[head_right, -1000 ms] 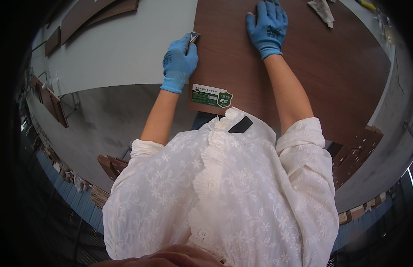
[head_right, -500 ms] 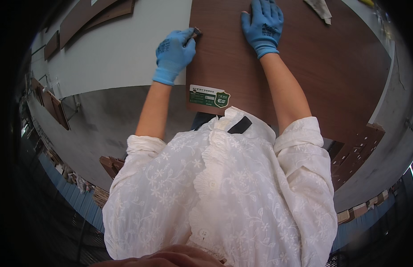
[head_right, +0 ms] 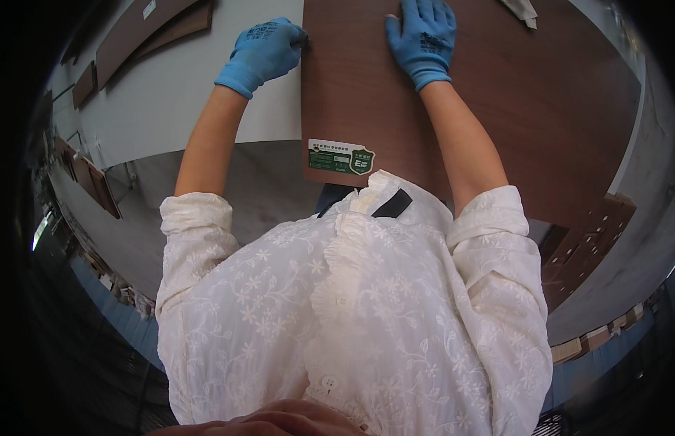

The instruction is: The person handles brown wood panels, wiping surfaces with a cloth, marking edges with a marker, and applying a sealant from a tube to the edges. The person then wipes the applied sealant and stacks the finished panel with others.

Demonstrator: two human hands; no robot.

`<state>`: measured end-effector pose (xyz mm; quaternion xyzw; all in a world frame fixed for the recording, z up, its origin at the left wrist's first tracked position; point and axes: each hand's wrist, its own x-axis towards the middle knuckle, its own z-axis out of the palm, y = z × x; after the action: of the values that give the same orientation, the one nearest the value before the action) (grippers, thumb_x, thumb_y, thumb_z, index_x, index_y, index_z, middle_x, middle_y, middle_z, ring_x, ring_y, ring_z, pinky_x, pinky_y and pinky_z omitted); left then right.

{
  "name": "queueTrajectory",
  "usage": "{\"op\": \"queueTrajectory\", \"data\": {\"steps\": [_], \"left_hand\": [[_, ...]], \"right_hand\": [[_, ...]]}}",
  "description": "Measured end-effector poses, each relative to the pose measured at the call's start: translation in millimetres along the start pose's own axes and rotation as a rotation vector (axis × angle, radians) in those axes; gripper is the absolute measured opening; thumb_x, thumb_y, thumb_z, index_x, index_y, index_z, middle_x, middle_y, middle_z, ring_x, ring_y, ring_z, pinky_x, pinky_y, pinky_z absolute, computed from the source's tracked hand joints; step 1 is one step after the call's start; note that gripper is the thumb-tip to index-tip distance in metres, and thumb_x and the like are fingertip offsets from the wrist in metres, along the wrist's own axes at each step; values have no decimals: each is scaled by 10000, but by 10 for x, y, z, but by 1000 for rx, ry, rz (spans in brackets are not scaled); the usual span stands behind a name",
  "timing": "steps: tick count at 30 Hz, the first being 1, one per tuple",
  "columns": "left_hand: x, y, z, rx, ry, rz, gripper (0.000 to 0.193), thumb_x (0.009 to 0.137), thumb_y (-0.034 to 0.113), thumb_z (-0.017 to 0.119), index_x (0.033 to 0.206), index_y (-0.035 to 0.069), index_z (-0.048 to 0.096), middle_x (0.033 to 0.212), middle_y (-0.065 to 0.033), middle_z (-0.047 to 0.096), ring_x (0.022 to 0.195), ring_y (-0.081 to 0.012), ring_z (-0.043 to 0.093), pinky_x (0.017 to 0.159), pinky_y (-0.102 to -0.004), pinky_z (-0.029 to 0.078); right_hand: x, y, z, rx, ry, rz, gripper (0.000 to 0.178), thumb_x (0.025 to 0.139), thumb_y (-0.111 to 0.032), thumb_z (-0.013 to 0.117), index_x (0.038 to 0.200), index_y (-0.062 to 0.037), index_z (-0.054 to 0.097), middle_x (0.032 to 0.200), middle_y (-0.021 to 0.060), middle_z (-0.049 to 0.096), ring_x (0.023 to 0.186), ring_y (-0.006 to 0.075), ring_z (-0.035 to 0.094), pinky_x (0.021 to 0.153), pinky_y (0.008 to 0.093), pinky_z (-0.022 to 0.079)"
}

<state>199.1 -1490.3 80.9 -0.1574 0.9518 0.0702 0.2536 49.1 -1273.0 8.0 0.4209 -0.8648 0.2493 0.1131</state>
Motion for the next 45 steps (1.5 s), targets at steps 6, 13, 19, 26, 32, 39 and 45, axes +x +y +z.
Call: {"op": "queueTrajectory", "data": {"steps": [6,13,19,26,32,39,45], "left_hand": [[-15,71,-11,161,-82,-34,254,955,166,625,1135,219,796,1210,-89,724,1100,-322,721,943,-474,579],[-337,-368,-57,41,86,-70,239,934,179,640,1105,223,800,1125,-82,728,1010,-314,726,906,-449,584],[-293,-313,-30,-37,69,-51,257,959,203,622,1145,222,798,1163,-84,726,1021,-299,721,927,-432,578],[-79,-562,309,-330,421,-40,320,964,275,640,1233,160,771,1215,-100,746,1063,-316,723,952,-424,571],[917,-955,417,-839,876,-85,388,960,265,672,1297,83,732,1190,-159,769,1085,-276,745,951,-368,570],[936,-954,649,-362,1001,-266,503,918,284,698,1354,34,675,1438,-241,604,1332,-384,582,1103,-444,477],[-319,18,1265,-467,996,-419,632,928,312,726,1461,7,577,1557,-352,427,1457,-536,379,1190,-563,361]], "right_hand": [[-28,29,41,-10,15,6,429,862,-242,709,1214,-13,622,1416,253,594,1376,428,512,1167,544,377],[-34,39,36,-10,-4,29,455,867,-248,707,1242,-4,626,1439,254,584,1401,419,498,1185,544,357],[-16,8,2,-4,-15,26,455,869,-245,706,1245,-2,627,1440,246,583,1403,416,496,1187,543,354],[16,39,2,2,-55,28,417,890,-275,708,1234,-47,645,1407,197,613,1359,379,542,1152,500,401],[4,167,158,-18,63,-21,375,865,-317,725,1133,-65,650,1392,201,621,1333,378,559,1135,524,406],[30,105,83,-3,51,2,386,869,-298,716,1166,-57,665,1391,202,629,1336,396,564,1124,527,425],[190,504,-42,61,-50,-32,470,845,-279,752,1247,-61,644,1416,205,609,1334,384,559,1126,535,411]]}}
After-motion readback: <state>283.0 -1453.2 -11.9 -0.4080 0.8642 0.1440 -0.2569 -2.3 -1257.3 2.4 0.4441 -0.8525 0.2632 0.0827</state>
